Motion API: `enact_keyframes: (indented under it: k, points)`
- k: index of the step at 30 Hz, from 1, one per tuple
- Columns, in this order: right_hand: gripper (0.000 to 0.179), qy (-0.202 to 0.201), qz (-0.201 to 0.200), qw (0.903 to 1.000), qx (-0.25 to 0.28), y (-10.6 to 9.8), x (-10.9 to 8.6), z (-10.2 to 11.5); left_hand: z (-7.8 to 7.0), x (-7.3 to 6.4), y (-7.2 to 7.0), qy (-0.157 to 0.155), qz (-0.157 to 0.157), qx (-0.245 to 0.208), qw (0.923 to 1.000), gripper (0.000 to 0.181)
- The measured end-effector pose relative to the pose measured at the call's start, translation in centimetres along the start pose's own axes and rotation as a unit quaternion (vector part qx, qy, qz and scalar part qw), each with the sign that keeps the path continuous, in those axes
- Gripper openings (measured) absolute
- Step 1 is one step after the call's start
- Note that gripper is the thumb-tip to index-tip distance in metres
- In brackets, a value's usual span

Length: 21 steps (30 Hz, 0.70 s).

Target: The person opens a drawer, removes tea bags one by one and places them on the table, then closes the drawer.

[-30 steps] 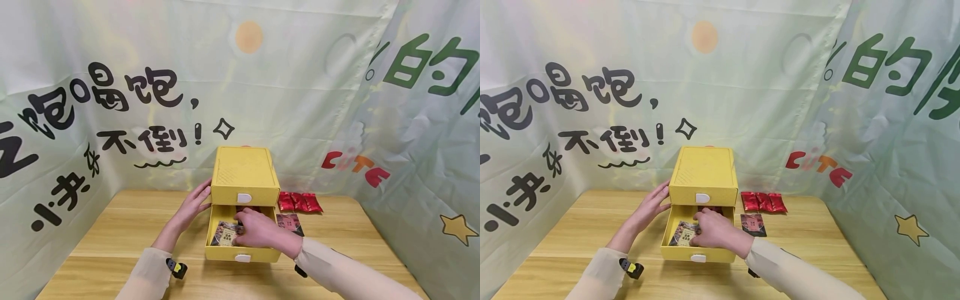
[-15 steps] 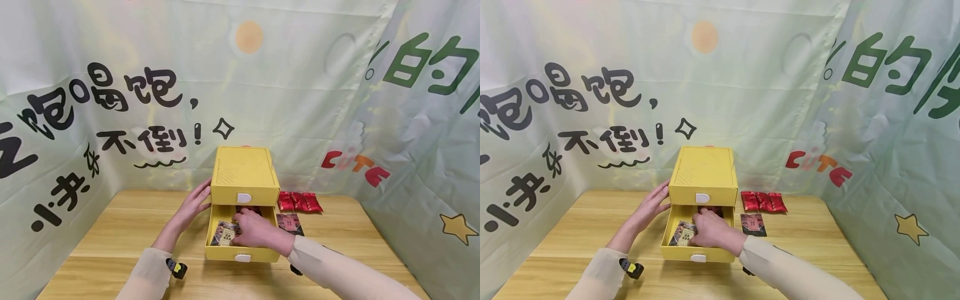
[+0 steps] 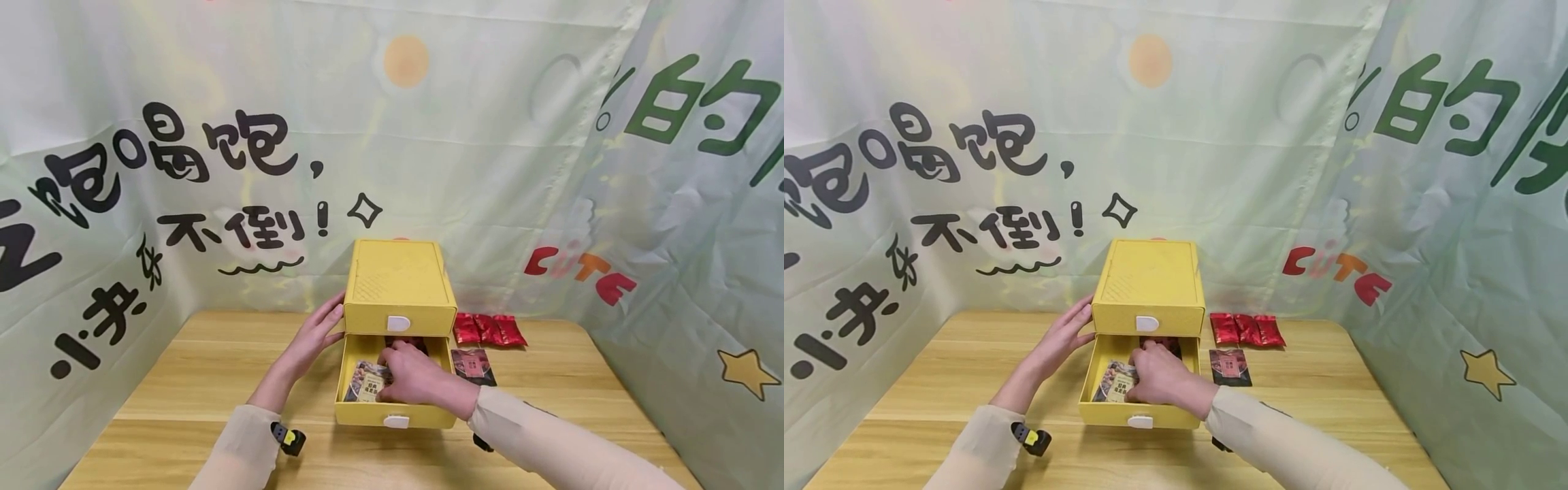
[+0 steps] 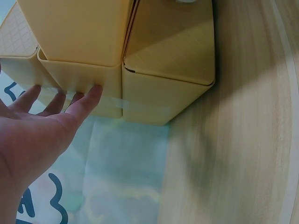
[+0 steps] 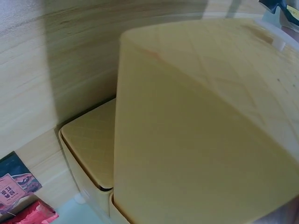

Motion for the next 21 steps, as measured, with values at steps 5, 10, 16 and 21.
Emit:
enact_keyframes:
  k: [5,10,16,21]
  points:
    - [0.052,0.002,-0.004,0.9999,0.017,0.07,0.02,-0.19,0.02,-0.01,0.02,0.000,0.000,0.000,1.0000,0.061]
    - [0.050,0.006,-0.002,0.9991,0.043,0.16,-0.01,-0.28,0.03,-0.06,0.02,0.001,0.000,0.001,1.0000,0.061]
    - [0.046,0.010,-0.003,0.9942,0.107,0.21,-0.09,-0.34,-0.01,-0.09,0.03,-0.001,-0.005,0.002,1.0000,0.061]
    - [0.043,0.003,-0.004,0.9895,0.145,0.22,-0.20,-0.49,-0.06,-0.09,0.09,-0.002,-0.008,0.004,1.0000,0.061]
Point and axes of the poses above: each hand's wrist, its own x-axis towards the middle knuckle, its own y-axis out of the palm, z = x × y, the point moved 7 cm from there along x, towards the middle knuckle, and after that the axes turned 8 degrees about -x, right-handed, at the moved point
